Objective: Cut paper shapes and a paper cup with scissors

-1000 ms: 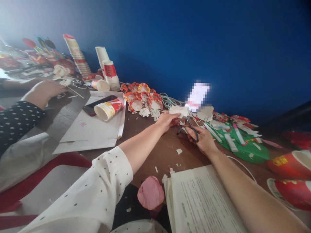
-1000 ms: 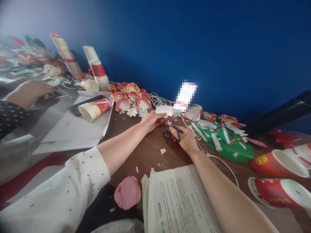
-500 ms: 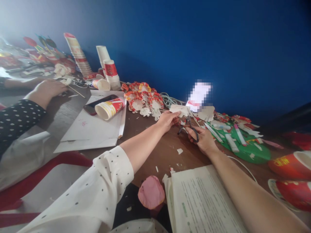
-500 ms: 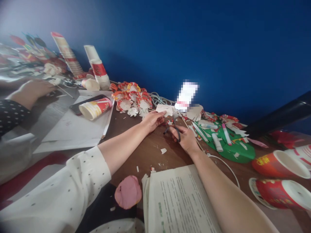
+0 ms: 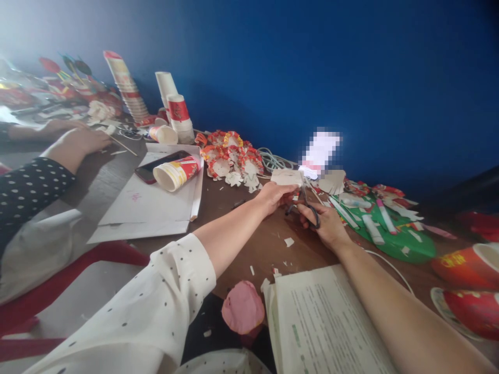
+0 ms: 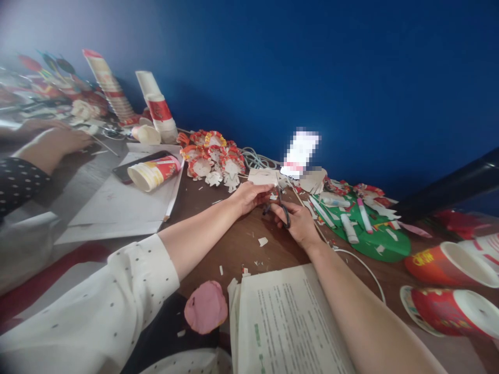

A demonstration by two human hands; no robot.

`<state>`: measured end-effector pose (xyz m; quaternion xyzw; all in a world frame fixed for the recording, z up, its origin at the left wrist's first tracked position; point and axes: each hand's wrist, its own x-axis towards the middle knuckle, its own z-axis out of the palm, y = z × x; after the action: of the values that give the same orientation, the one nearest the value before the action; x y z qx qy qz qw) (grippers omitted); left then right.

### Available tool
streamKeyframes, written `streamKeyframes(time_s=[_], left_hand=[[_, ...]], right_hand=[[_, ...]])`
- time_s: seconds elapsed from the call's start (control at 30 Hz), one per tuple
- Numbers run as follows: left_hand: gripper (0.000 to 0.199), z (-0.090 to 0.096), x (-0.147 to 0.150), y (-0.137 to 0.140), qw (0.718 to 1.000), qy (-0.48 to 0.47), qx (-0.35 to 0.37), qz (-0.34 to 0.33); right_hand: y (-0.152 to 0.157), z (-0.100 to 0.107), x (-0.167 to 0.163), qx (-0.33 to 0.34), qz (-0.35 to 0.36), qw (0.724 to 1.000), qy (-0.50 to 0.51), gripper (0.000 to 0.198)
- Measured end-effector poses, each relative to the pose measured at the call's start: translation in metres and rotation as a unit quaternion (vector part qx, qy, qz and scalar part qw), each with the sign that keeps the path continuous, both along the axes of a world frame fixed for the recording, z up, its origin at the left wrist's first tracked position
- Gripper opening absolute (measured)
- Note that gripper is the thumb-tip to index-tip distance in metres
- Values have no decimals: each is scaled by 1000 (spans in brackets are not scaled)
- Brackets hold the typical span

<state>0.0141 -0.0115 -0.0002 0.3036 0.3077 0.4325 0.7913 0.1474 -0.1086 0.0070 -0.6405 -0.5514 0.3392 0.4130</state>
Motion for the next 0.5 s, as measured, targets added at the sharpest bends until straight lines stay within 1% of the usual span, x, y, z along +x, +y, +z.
streamKeyframes(time_s=[0.13, 0.33, 0.5], left_hand=[[16, 2, 0, -2, 1000, 6, 8, 5], [20, 6, -1, -5, 999, 20, 24, 5], [20, 7, -1, -5, 999, 28, 22, 15]], right_hand=[[1, -1, 1, -3, 3, 1000, 14, 56], [3, -5, 4, 1, 4, 1000, 7, 57], [3, -6, 5, -1, 10, 1000, 15, 54]])
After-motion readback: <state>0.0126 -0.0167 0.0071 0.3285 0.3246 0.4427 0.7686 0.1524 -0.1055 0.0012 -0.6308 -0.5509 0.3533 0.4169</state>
